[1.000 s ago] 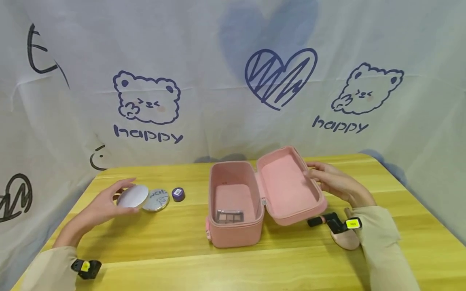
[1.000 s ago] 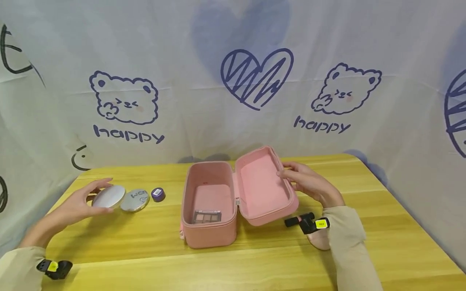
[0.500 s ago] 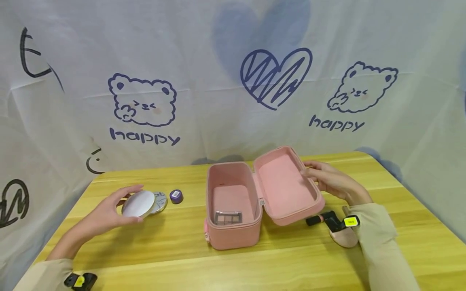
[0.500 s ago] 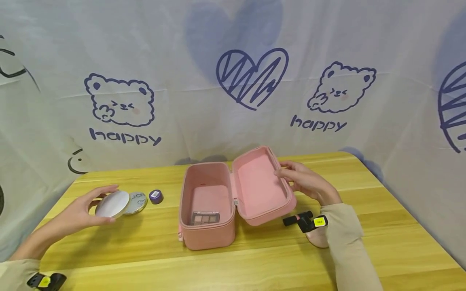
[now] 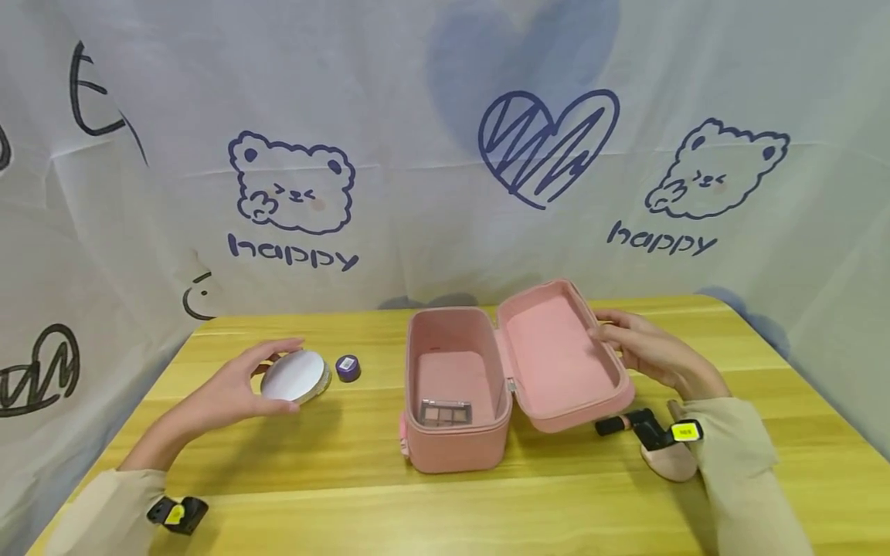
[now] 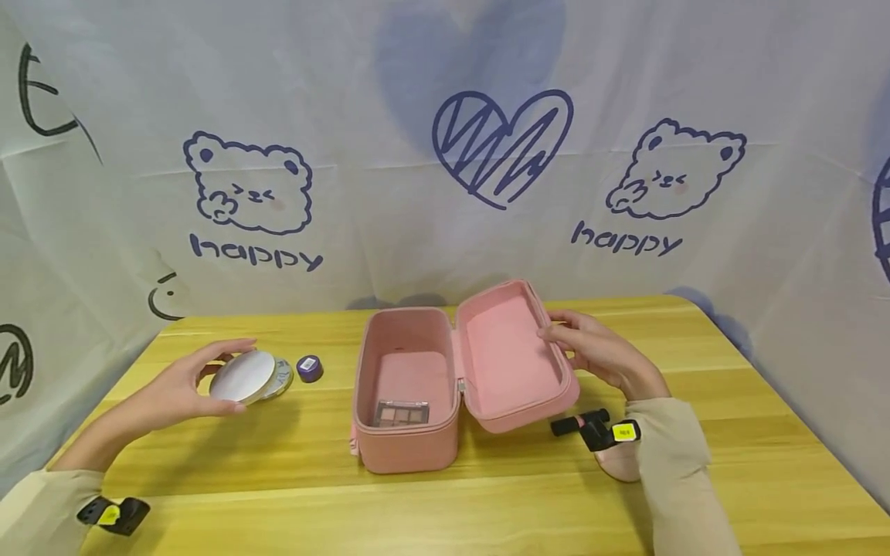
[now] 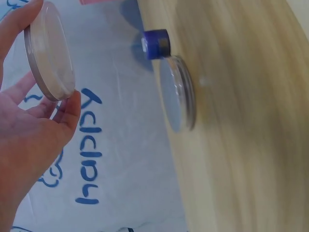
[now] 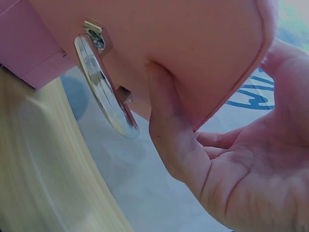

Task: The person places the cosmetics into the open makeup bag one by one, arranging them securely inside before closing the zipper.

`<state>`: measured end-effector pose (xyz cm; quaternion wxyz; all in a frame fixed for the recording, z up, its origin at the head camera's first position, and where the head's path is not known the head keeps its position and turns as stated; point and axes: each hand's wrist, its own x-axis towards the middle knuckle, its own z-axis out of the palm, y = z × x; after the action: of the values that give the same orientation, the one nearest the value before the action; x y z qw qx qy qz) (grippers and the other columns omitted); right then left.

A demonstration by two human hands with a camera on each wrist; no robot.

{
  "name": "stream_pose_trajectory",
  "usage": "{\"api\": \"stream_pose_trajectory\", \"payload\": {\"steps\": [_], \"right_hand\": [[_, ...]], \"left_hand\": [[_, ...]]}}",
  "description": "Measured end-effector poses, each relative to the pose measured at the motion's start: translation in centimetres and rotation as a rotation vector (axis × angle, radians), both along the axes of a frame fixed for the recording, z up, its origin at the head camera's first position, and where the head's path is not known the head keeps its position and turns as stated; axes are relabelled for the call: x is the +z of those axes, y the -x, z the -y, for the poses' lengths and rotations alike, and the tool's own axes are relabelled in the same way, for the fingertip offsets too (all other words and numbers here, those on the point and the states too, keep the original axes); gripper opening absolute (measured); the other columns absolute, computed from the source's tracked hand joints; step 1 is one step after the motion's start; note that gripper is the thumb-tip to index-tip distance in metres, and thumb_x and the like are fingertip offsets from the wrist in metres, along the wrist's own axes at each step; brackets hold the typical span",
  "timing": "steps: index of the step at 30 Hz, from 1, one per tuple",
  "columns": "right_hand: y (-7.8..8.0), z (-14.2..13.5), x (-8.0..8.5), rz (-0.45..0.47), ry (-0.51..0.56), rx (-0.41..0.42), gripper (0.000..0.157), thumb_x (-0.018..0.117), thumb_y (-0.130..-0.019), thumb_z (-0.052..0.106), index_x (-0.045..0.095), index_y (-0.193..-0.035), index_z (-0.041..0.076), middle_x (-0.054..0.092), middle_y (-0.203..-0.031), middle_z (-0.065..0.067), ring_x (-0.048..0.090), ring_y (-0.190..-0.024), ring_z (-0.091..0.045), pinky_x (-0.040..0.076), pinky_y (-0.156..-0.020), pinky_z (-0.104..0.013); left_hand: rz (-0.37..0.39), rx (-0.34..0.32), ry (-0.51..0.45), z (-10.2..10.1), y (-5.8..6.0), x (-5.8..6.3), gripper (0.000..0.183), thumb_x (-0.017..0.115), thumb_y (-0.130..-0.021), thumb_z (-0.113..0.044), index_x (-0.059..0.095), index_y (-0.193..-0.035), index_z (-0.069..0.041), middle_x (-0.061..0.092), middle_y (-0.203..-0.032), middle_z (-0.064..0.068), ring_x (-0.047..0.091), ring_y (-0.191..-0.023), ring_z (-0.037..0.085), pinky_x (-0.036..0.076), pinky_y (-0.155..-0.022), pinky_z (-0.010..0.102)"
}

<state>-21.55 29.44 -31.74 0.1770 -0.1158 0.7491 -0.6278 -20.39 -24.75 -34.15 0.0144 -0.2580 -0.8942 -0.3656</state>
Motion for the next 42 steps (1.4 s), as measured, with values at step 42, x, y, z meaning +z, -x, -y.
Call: {"api": "stream_pose_trajectory", "payload": {"steps": [42], "right_hand": [[-0.1, 0.1, 0.1, 0.019, 0.02, -0.019, 0.069, 0.049, -0.099, 0.015, 0.008, -0.147, -0.013, 0.057, -0.115, -0.011, 0.066, -0.092, -0.018, 0.056, -0.08, -0.036]], "left_hand": [[0.015, -0.117, 0.055, -5.3, 1.6, 2.7, 0.074, 0.084, -0.073, -0.023, 0.05, -0.138, -0.008, 0.049, -0.133, 0.014, 0.047, -0.11, 0.032, 0.046, -0.081, 0.042]]}}
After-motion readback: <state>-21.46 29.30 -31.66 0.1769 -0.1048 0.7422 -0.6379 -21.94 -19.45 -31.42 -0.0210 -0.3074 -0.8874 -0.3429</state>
